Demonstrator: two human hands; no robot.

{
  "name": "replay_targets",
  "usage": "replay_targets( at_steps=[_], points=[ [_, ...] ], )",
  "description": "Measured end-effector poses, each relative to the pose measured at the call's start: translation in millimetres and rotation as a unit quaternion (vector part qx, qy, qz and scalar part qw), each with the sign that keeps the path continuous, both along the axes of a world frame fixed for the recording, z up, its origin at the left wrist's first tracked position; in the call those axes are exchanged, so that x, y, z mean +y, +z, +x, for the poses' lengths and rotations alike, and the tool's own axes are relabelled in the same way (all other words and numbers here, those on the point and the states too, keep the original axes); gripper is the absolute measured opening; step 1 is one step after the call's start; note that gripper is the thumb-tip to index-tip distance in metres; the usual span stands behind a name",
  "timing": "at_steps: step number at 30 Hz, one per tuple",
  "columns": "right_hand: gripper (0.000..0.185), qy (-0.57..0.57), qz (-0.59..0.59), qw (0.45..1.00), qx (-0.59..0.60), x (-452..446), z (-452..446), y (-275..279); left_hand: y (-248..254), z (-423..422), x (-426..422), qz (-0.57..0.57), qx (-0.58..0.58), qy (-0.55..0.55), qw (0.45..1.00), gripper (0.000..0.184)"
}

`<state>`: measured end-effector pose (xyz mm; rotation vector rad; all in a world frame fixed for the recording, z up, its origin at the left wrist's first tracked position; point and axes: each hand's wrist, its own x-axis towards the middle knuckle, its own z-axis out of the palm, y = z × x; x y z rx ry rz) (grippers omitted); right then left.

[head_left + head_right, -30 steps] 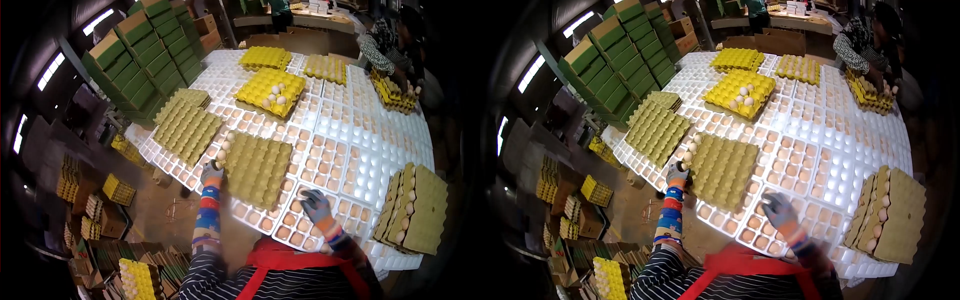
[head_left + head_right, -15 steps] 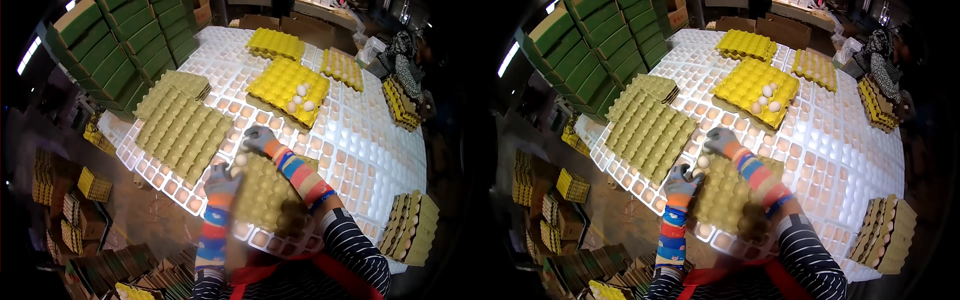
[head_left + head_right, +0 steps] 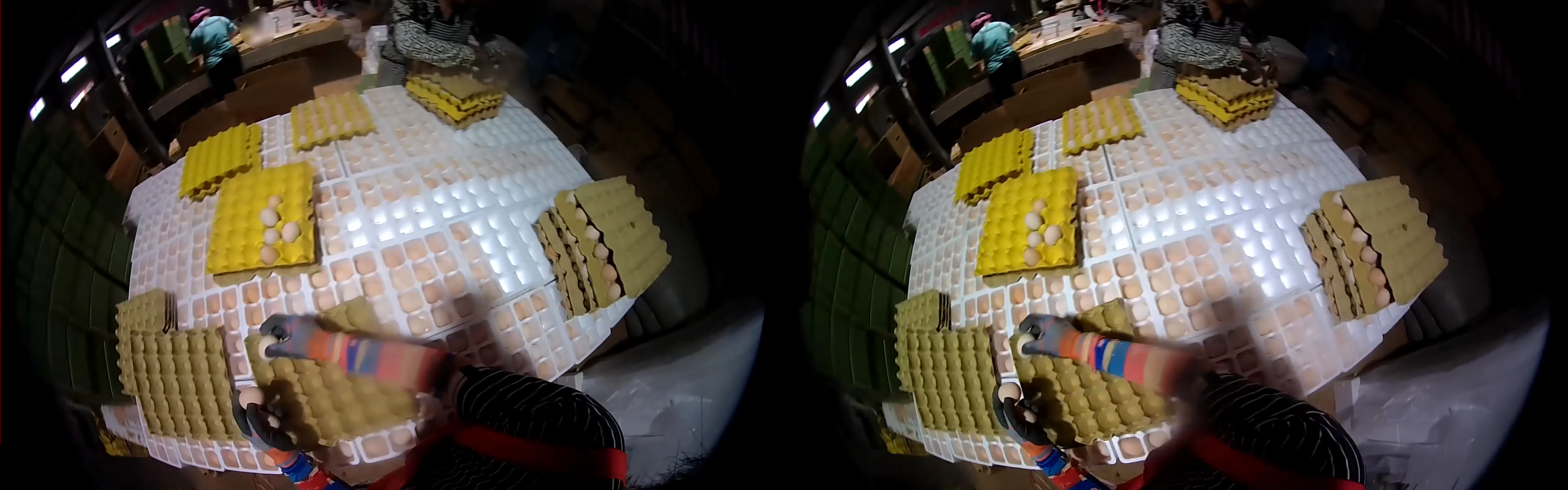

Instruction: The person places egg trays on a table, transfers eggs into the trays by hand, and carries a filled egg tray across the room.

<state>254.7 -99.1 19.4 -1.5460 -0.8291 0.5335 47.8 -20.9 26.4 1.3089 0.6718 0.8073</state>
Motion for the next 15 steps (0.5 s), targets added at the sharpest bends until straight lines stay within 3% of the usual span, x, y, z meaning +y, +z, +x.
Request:
replay_targets(
  at_steps=[1,2,3,4,5,6,8,9,11,12,13,14,15],
  points=[
    [0.049,0.006,-0.06,0.98,0.188,-55.1,22.2,45.8,-4.6,2.7,0.0,0.276,0.063,-0.035,0.958,0.029],
    [0.041,-0.125,0.025,0.989,0.077,-92.0,44.0,18.0,2.7,16.6,-11.1,0.221,0.07,-0.07,0.97,0.03],
    [0.038,-0.158,0.042,0.975,0.152,-142.1,71.1,12.2,18.9,37.2,-28.4,0.167,0.08,-0.099,0.978,0.031],
    [0.036,-0.264,-0.001,0.952,0.155,-186.4,102.6,-12.4,32.3,62.9,-48.4,0.113,0.085,-0.122,0.982,0.032],
    [0.034,-0.363,-0.003,0.925,0.109,-231.5,120.2,-17.1,40.6,90.3,-71.7,0.134,0.105,-0.175,0.97,0.035],
    [0.033,-0.413,0.076,0.896,0.144,-265.4,144.8,-29.0,47.5,119.3,-97.4,0.158,0.127,-0.226,0.953,0.039],
    [0.036,-0.472,-0.026,0.881,0.006,-308.9,195.4,-39.0,39.5,187.0,-155.1,0.154,0.042,-0.269,0.95,0.043],
    [0.037,-0.478,-0.101,0.868,-0.087,-314.6,211.6,-44.9,18.0,223.7,-173.5,0.148,0.055,-0.276,0.948,0.044],
    [0.038,-0.475,-0.234,0.804,-0.271,-319.2,245.9,-51.1,19.5,294.0,-213.3,0.349,0.068,-0.248,0.901,0.044],
    [0.036,-0.427,-0.302,0.821,-0.228,-322.8,253.7,-49.7,3.1,326.7,-230.1,0.268,0.086,-0.241,0.929,0.044],
    [0.033,-0.431,-0.224,0.863,-0.141,-325.3,261.0,-52.2,-7.6,355.6,-239.5,0.392,0.172,-0.208,0.88,0.044],
    [0.03,-0.43,-0.145,0.89,-0.049,-325.3,262.8,-40.5,-14.4,372.3,-248.8,0.436,0.192,-0.196,0.857,0.043],
    [0.024,-0.425,-0.036,0.875,0.23,-327.7,264.8,-27.3,-20.3,383.6,-249.5,0.456,0.232,-0.202,0.835,0.042]
  ],
)
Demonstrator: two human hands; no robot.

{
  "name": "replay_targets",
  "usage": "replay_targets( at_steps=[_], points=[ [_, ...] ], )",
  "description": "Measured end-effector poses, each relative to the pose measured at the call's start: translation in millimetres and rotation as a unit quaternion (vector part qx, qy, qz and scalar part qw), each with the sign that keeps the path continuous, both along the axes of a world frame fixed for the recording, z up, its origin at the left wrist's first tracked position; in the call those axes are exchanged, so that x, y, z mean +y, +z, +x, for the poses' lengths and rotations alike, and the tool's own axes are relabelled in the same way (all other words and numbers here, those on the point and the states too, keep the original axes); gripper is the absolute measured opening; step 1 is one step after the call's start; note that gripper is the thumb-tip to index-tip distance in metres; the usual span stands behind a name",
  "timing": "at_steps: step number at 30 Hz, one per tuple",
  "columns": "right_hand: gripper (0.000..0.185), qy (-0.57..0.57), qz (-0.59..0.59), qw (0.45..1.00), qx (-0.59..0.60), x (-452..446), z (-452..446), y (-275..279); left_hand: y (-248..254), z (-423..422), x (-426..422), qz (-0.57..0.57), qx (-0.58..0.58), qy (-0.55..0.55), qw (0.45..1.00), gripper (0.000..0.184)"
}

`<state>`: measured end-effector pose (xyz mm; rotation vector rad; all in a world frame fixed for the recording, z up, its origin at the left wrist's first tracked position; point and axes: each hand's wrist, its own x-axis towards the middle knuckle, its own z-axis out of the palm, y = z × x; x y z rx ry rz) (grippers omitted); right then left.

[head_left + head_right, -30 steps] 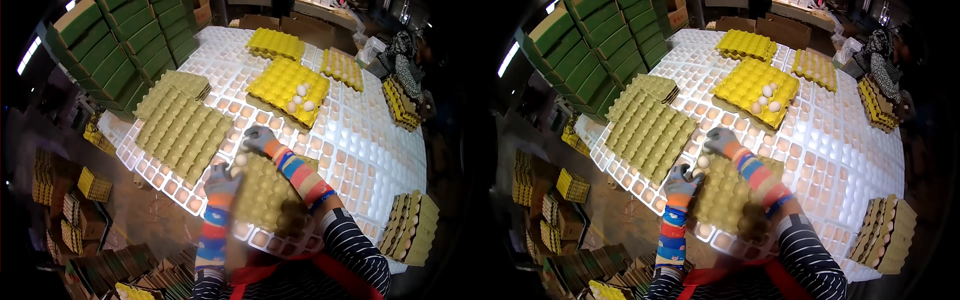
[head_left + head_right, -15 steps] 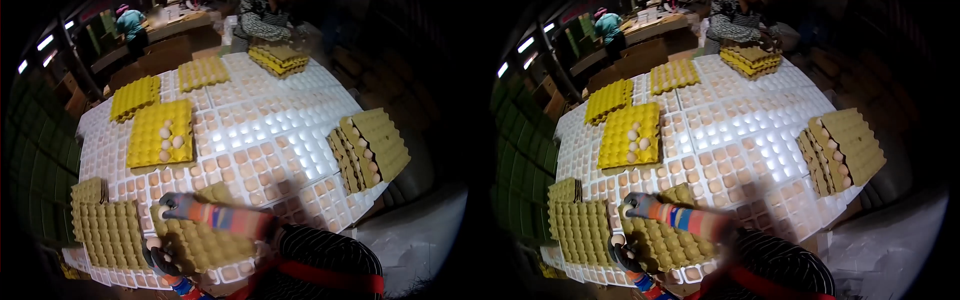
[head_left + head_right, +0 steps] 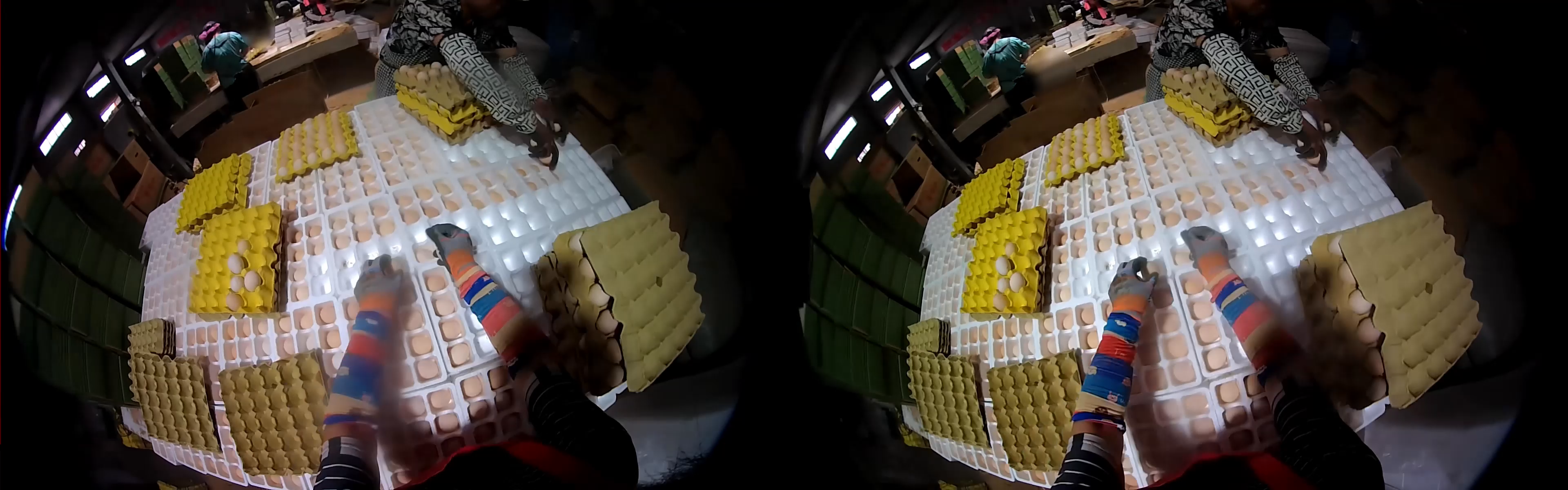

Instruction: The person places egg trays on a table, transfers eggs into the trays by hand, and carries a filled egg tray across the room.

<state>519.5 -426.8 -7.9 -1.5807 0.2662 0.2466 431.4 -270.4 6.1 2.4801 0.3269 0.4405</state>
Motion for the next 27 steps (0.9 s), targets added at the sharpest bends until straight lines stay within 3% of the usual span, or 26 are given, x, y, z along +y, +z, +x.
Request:
replay_targets(
  at_steps=[1,3,4,5,6,7,8,9,11,12,14,15,17,18,19,20,21,22,23,24,25,27],
  points=[
    [0.021,-0.021,0.107,0.994,-0.005,0.2,11.0,-6.8,-3.9,10.5,-2.4,0.029,0.035,0.004,0.999,0.041],
    [0.018,-0.068,0.32,0.945,-0.011,7.4,33.9,-32.0,-28.9,25.4,13.1,-0.116,-0.073,0.043,0.99,0.032],
    [0.017,-0.047,0.337,0.935,-0.1,18.3,43.3,-42.8,-21.0,26.4,12.7,-0.215,-0.136,0.063,0.965,0.028],
    [0.019,-0.058,0.165,0.961,-0.215,35.9,64.1,-72.5,-12.9,27.0,16.3,-0.169,-0.125,0.074,0.975,0.027],
    [0.016,-0.043,-0.025,0.936,-0.347,46.0,59.2,-51.6,-28.7,35.7,29.4,-0.072,-0.14,0.063,0.986,0.028],
    [0.016,-0.069,-0.101,0.941,-0.314,63.6,66.7,-72.2,-47.9,43.0,41.2,0.021,-0.157,0.044,0.986,0.03],
    [0.016,-0.018,-0.163,0.861,-0.482,60.9,65.8,-65.7,-52.7,39.8,41.2,0.097,-0.052,0.054,0.992,0.032],
    [0.023,0.023,-0.223,0.861,-0.457,65.8,69.9,-84.1,-57.6,35.4,38.6,0.176,0.049,0.055,0.982,0.035],
    [0.03,0.013,-0.189,0.911,-0.367,65.1,35.1,-52.2,-66.1,26.6,38.2,0.225,0.069,0.005,0.972,0.038],
    [0.029,-0.014,-0.436,0.741,-0.51,56.5,9.3,-43.7,-73.0,26.3,42.7,0.219,0.053,-0.006,0.974,0.039],
    [0.032,0.032,-0.276,0.839,-0.469,44.4,-56.9,-0.3,-75.2,28.0,44.4,0.218,0.017,-0.008,0.976,0.04],
    [0.033,0.065,-0.135,0.873,-0.463,30.2,-102.1,29.9,-70.7,27.3,43.3,0.223,-0.004,0.002,0.975,0.041],
    [0.036,0.13,-0.182,0.835,-0.503,-16.8,-186.1,87.1,-41.2,12.5,28.7,0.178,-0.061,0.012,0.982,0.047],
    [0.031,0.217,0.141,0.861,-0.438,-47.2,-201.9,91.8,-43.1,10.4,18.4,0.132,-0.09,-0.015,0.987,0.047],
    [0.041,0.152,0.056,0.882,-0.443,-88.4,-222.5,115.0,-28.8,1.6,4.1,0.089,-0.117,-0.039,0.988,0.046],
    [0.051,0.006,-0.205,0.856,-0.475,-130.9,-243.1,138.2,-18.1,-14.7,-24.7,0.025,-0.167,-0.069,0.983,0.034],
    [0.062,-0.141,-0.464,0.744,-0.458,-174.9,-259.4,158.1,-10.9,-25.0,-49.4,-0.042,-0.202,-0.149,0.967,0.036],
    [0.072,-0.264,-0.644,0.619,-0.366,-216.6,-271.3,167.0,3.7,-43.6,-80.0,-0.106,-0.158,-0.208,0.959,0.051],
    [0.083,-0.338,-0.74,0.528,-0.244,-259.8,-281.0,167.6,-10.1,-48.6,-115.8,-0.349,-0.138,-0.27,0.887,0.051],
    [0.08,-0.412,-0.749,0.515,-0.061,-303.8,-283.4,146.1,-8.5,-53.8,-144.5,-0.406,-0.113,-0.309,0.852,0.053],
    [0.079,-0.417,-0.69,0.592,0.013,-335.8,-291.6,133.0,-4.0,-62.3,-176.4,-0.432,-0.107,-0.354,0.823,0.057],
    [0.056,-0.39,-0.482,0.761,-0.192,-363.1,-296.8,112.9,12.1,-73.7,-223.7,-0.453,-0.112,-0.406,0.786,0.064]
  ],
)
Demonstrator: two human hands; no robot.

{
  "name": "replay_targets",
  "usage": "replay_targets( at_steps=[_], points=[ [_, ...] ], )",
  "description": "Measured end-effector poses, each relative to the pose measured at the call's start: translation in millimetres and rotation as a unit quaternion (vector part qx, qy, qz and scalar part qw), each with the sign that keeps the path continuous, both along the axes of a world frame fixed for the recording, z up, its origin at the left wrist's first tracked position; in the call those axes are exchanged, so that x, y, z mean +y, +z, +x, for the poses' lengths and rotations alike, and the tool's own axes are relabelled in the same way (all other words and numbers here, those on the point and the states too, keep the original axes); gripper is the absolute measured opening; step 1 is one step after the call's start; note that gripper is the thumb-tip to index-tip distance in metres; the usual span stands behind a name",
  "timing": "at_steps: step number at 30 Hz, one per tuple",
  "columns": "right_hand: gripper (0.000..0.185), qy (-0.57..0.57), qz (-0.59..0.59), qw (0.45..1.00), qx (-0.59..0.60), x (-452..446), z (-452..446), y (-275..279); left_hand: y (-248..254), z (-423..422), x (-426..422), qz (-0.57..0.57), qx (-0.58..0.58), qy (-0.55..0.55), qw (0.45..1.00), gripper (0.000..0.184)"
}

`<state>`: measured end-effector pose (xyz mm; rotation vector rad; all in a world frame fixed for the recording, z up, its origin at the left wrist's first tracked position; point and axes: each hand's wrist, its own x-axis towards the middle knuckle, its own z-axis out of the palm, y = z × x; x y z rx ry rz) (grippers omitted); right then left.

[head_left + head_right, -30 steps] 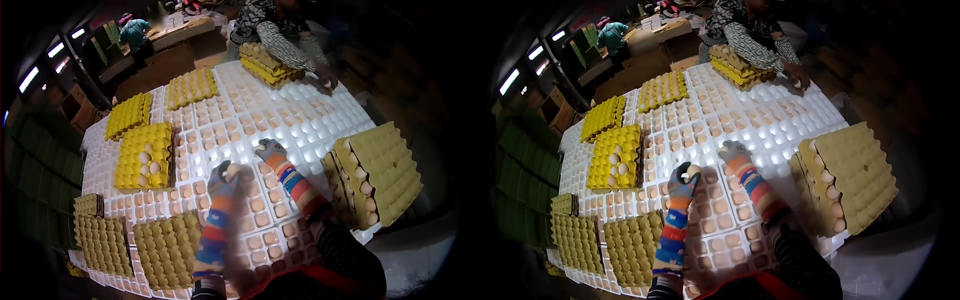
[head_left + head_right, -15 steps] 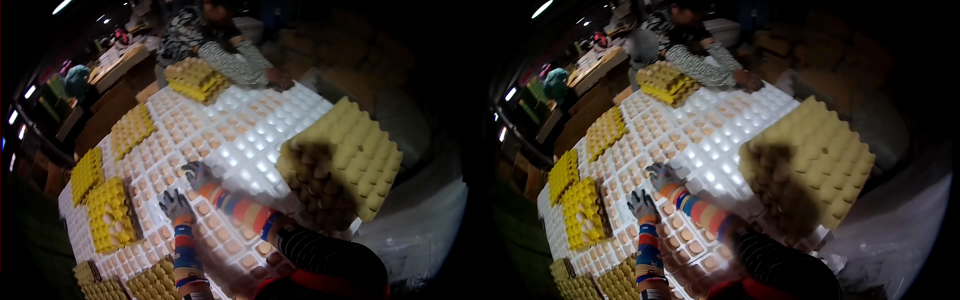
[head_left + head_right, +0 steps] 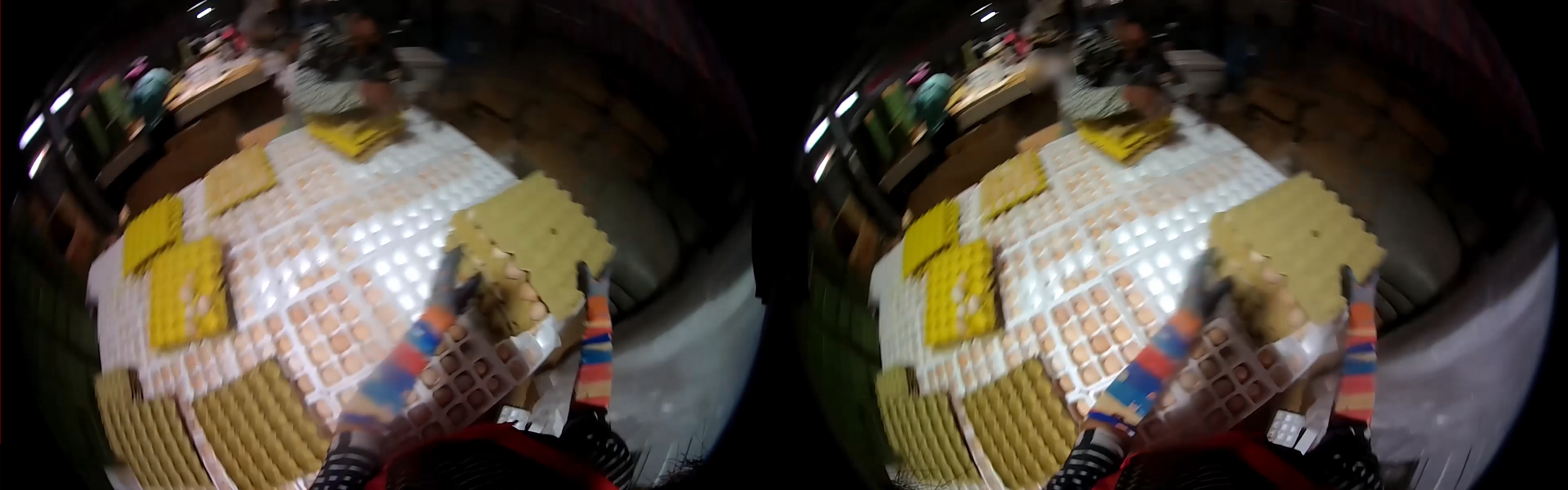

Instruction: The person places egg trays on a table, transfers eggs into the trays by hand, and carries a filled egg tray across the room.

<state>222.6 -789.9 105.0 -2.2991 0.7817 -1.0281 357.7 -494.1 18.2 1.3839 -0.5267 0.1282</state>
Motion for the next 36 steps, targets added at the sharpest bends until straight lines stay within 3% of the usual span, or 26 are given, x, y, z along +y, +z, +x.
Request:
replay_targets(
  at_steps=[1,3,4,5,6,7,8,9,11,13,14,15,16,17,18,21,22,23,25,26,29,30,32,34,35,36],
  points=[
    [0.046,0.128,0.101,0.984,-0.075,-12.6,7.5,-15.0,13.7,-2.9,-12.3,-0.014,0.008,-0.007,1.0,0.068],
    [0.045,0.11,-0.007,0.985,-0.131,-36.6,12.3,-22.6,69.4,-20.7,7.5,0.053,0.02,0.021,0.998,0.07],
    [0.06,0.153,0.161,0.973,-0.065,-36.3,6.8,-0.1,67.1,-24.1,10.0,0.055,-0.007,0.075,0.996,0.069],
    [0.054,0.36,0.498,0.785,-0.075,-43.6,10.6,23.4,77.6,-29.5,25.0,0.062,-0.007,0.099,0.993,0.066],
    [0.05,0.352,0.775,0.525,-0.01,-51.1,15.1,46.7,78.0,-35.9,42.2,0.082,-0.001,0.142,0.986,0.065],
    [0.048,0.357,0.785,0.506,0.007,-54.4,18.6,54.2,86.2,-44.3,68.6,0.08,-0.032,0.19,0.978,0.065],
    [0.047,0.384,0.671,0.634,-0.002,-46.3,34.2,43.9,95.1,-57.6,99.1,0.077,-0.063,0.229,0.968,0.065],
    [0.046,0.359,0.305,0.882,-0.002,-26.5,55.5,20.3,96.4,-72.8,127.9,0.04,-0.07,0.284,0.956,0.065],
    [0.044,0.389,0.058,0.919,-0.013,0.2,106.1,-10.5,95.8,-104.9,190.5,0.043,-0.054,0.372,0.926,0.065],
    [0.042,0.495,0.033,0.868,-0.04,65.5,141.1,-37.8,89.9,-149.1,243.4,-0.224,0.06,0.242,0.942,0.07],
    [0.042,0.547,0.079,0.832,-0.045,109.1,147.9,-52.5,86.5,-182.7,271.9,-0.255,0.102,0.181,0.944,0.072],
    [0.042,0.579,0.154,0.8,-0.02,183.3,122.5,-52.9,107.7,-220.0,288.1,-0.222,0.186,0.205,0.935,0.074],
    [0.042,0.601,0.231,0.765,0.006,257.6,97.3,-53.3,97.7,-242.6,310.8,0.021,0.122,0.301,0.945,0.074],
    [0.042,0.611,0.306,0.729,0.032,332.2,72.2,-53.7,83.6,-264.2,333.5,0.203,0.117,0.407,0.883,0.073],
    [0.046,0.656,0.163,0.732,0.084,369.3,49.2,-45.2,84.8,-280.7,350.1,0.101,0.171,0.425,0.883,0.067],
    [0.055,0.654,0.477,0.571,0.136,448.1,-23.7,-56.7,66.6,-318.1,435.8,0.138,0.188,0.463,0.855,0.051],
    [0.058,0.633,0.57,0.503,0.148,464.5,-31.5,-66.9,67.2,-323.1,462.4,0.136,0.257,0.435,0.852,0.053],
    [0.059,0.648,0.494,0.551,0.182,472.6,-33.9,-83.5,65.5,-322.7,480.9,0.139,0.313,0.419,0.841,0.051],
    [0.068,0.657,0.339,0.616,0.27,475.6,-28.5,-151.1,25.9,-318.3,517.7,0.288,0.311,0.428,0.798,0.047],
    [0.069,0.72,0.285,0.614,0.152,486.9,-38.6,-150.0,-0.3,-314.6,535.8,0.429,0.243,0.445,0.747,0.045],
    [0.056,0.672,0.372,0.562,0.306,494.0,-48.6,-110.1,-8.7,-305.2,526.1,0.407,0.38,0.404,0.726,0.065],
    [0.049,0.636,0.407,0.561,0.34,494.1,-44.5,-138.5,-37.0,-302.4,529.7,0.402,0.307,0.44,0.742,0.063],
    [0.044,0.655,0.53,0.448,0.298,501.6,-48.7,-121.1,-14.7,-302.2,519.9,0.381,0.325,0.473,0.725,0.058],
    [0.037,0.652,0.572,0.439,0.234,517.8,-55.6,-97.7,23.5,-312.7,517.2,0.24,0.341,0.505,0.755,0.052],
    [0.034,0.653,0.554,0.472,0.207,533.6,-62.6,-77.9,20.7,-316.6,529.4,0.346,0.279,0.566,0.695,0.047],
    [0.036,0.666,0.558,0.451,0.202,556.0,-63.3,-77.2,21.4,-322.9,547.0,0.349,0.239,0.606,0.674,0.042]
  ],
)
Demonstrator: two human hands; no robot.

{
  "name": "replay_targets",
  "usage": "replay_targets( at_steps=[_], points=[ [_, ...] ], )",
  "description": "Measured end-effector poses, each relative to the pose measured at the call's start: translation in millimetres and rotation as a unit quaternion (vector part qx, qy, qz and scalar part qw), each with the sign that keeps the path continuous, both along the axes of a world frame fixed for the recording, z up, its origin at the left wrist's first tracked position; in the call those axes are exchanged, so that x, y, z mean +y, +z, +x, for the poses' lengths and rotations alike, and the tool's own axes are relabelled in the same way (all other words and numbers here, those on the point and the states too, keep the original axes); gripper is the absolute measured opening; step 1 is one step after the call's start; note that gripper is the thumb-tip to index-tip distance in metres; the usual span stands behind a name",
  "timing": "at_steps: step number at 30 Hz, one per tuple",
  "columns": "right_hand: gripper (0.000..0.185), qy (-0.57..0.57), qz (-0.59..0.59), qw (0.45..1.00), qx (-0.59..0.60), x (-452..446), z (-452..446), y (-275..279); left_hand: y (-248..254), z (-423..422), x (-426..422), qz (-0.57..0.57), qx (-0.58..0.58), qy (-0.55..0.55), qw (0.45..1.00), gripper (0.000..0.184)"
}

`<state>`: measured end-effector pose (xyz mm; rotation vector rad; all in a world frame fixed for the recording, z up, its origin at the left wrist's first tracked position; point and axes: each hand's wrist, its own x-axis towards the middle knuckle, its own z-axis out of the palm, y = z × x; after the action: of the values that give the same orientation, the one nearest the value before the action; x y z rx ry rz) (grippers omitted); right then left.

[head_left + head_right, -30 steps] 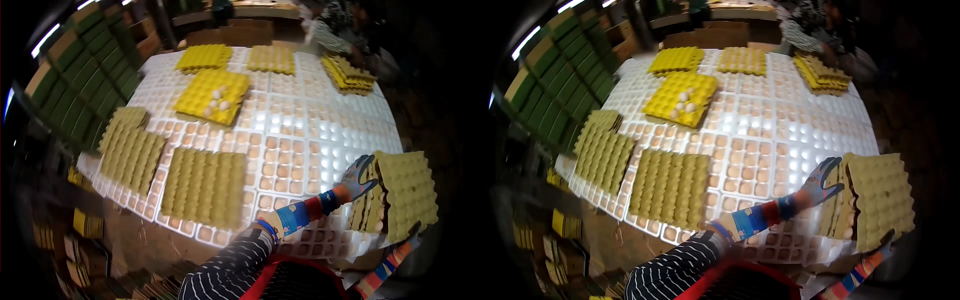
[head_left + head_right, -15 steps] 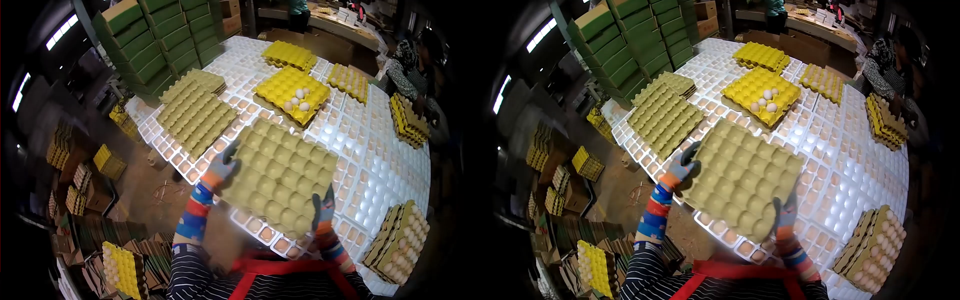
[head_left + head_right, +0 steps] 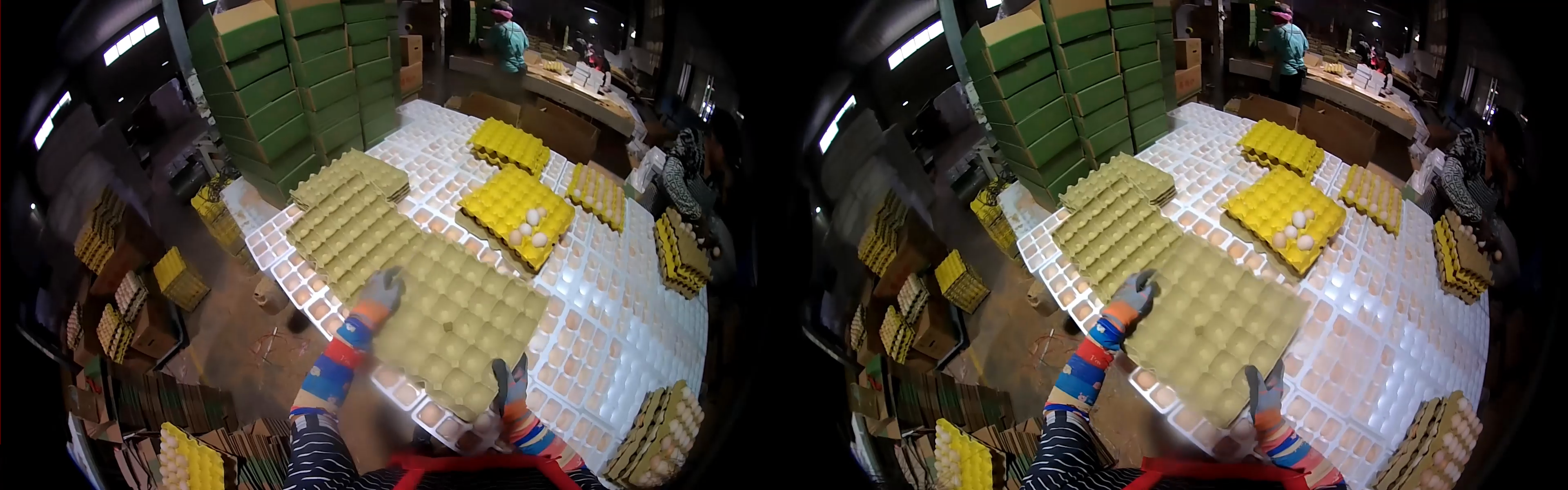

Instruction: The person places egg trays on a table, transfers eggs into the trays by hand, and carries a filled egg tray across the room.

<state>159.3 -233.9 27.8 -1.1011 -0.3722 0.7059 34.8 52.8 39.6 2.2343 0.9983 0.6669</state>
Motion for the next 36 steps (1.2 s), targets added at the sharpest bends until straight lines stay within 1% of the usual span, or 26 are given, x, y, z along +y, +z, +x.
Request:
replay_targets(
  at_steps=[2,4,6,7,8,10,11,12,14,15,16,18,19,21,22,23,24,25,26,28,29,30,32,33,34,36],
  points=[
    [0.039,0.028,0.037,0.999,-0.003,45.0,0.7,-7.1,19.3,-13.6,54.5,0.017,-0.034,0.021,0.999,0.038],
    [0.042,0.092,0.033,0.995,0.01,103.3,-1.0,-8.7,55.2,-27.7,109.8,0.061,-0.019,0.055,0.996,0.033],
    [0.042,0.106,0.072,0.989,-0.078,168.4,-9.9,-11.3,77.2,-38.2,167.1,0.163,-0.008,0.081,0.983,0.033],
    [0.041,0.106,0.04,0.988,-0.105,200.5,-12.0,-18.4,81.3,-41.0,192.9,0.165,0.048,0.114,0.979,0.033],
    [0.042,0.093,-0.034,0.985,-0.139,228.3,-13.6,-32.7,79.3,-42.2,216.2,0.166,0.103,0.145,0.97,0.033],
    [0.044,0.069,-0.264,0.936,-0.223,267.8,-17.0,-70.2,59.3,-44.4,254.0,0.126,0.176,0.17,0.961,0.036],
    [0.046,0.075,-0.338,0.901,-0.26,283.0,-16.1,-92.0,51.3,-41.8,262.2,0.108,0.257,0.19,0.941,0.038],
    [0.047,0.097,-0.324,0.877,-0.342,293.1,-12.8,-113.2,41.4,-41.9,267.0,0.073,0.267,0.169,0.946,0.046],
    [0.048,0.138,-0.294,0.804,-0.498,316.1,-2.7,-182.0,3.1,-41.9,298.2,0.057,0.217,0.143,0.964,0.059],
    [0.05,0.195,-0.287,0.882,-0.319,300.1,-3.2,-128.7,4.7,-39.7,297.9,0.045,0.238,0.134,0.961,0.062],
    [0.052,0.21,-0.285,0.927,-0.128,282.3,-5.0,-65.9,12.0,-39.0,294.8,0.033,0.258,0.126,0.957,0.065],
    [0.05,0.258,-0.299,0.919,-0.017,284.3,-2.8,-44.0,32.0,-41.2,291.8,-0.028,0.288,0.103,0.952,0.058],
    [0.044,0.206,-0.175,0.961,-0.058,291.8,-5.8,-78.6,49.3,-43.6,282.4,-0.036,0.278,0.076,0.957,0.054],
    [0.042,0.173,-0.147,0.969,-0.101,277.6,-1.2,-40.9,59.1,-50.2,287.2,-0.014,0.242,0.04,0.969,0.044],
    [0.039,0.163,-0.037,0.986,0.009,271.4,3.9,-37.9,56.9,-55.4,294.3,0.013,0.217,0.029,0.976,0.039],
    [0.038,0.154,0.085,0.975,0.135,265.3,9.1,-35.3,71.9,-59.2,284.4,-0.08,0.13,0.131,0.98,0.029],
    [0.037,0.148,0.191,0.939,0.246,259.2,14.3,-32.5,53.4,-84.4,307.3,0.137,0.095,0.019,0.986,0.023],
    [0.037,0.187,0.159,0.955,0.165,239.4,31.8,3.9,41.9,-99.7,328.4,0.354,0.13,0.007,0.926,0.025],
    [0.037,0.223,0.127,0.963,0.084,218.0,52.0,21.3,43.0,-105.9,328.9,0.263,0.041,0.07,0.962,0.014],
    [0.037,0.19,0.091,0.977,0.022,185.3,70.3,13.8,61.4,-114.2,329.7,0.223,-0.008,0.151,0.963,0.016],
    [0.037,0.153,0.075,0.983,0.068,165.6,70.2,8.6,67.6,-109.6,332.1,0.237,-0.024,0.153,0.959,0.017],
    [0.041,0.108,-0.01,0.991,-0.074,145.5,67.9,-8.6,71.2,-95.9,331.6,0.249,-0.049,0.136,0.958,0.018],
    [0.039,0.116,-0.228,0.949,-0.184,90.2,59.3,15.8,73.4,-43.5,315.4,0.255,-0.117,0.081,0.957,0.02],
    [0.038,0.069,-0.265,0.925,-0.263,58.0,53.7,11.4,78.6,-14.3,294.4,0.263,-0.153,0.057,0.951,0.021],
    [0.039,0.114,-0.288,0.934,-0.177,27.0,51.4,36.1,85.3,17.1,265.6,0.259,-0.192,0.034,0.946,0.023],
    [0.04,0.122,-0.333,0.924,-0.144,-37.8,48.3,17.9,89.4,75.9,198.8,0.223,-0.26,-0.018,0.939,0.025]
  ],
)
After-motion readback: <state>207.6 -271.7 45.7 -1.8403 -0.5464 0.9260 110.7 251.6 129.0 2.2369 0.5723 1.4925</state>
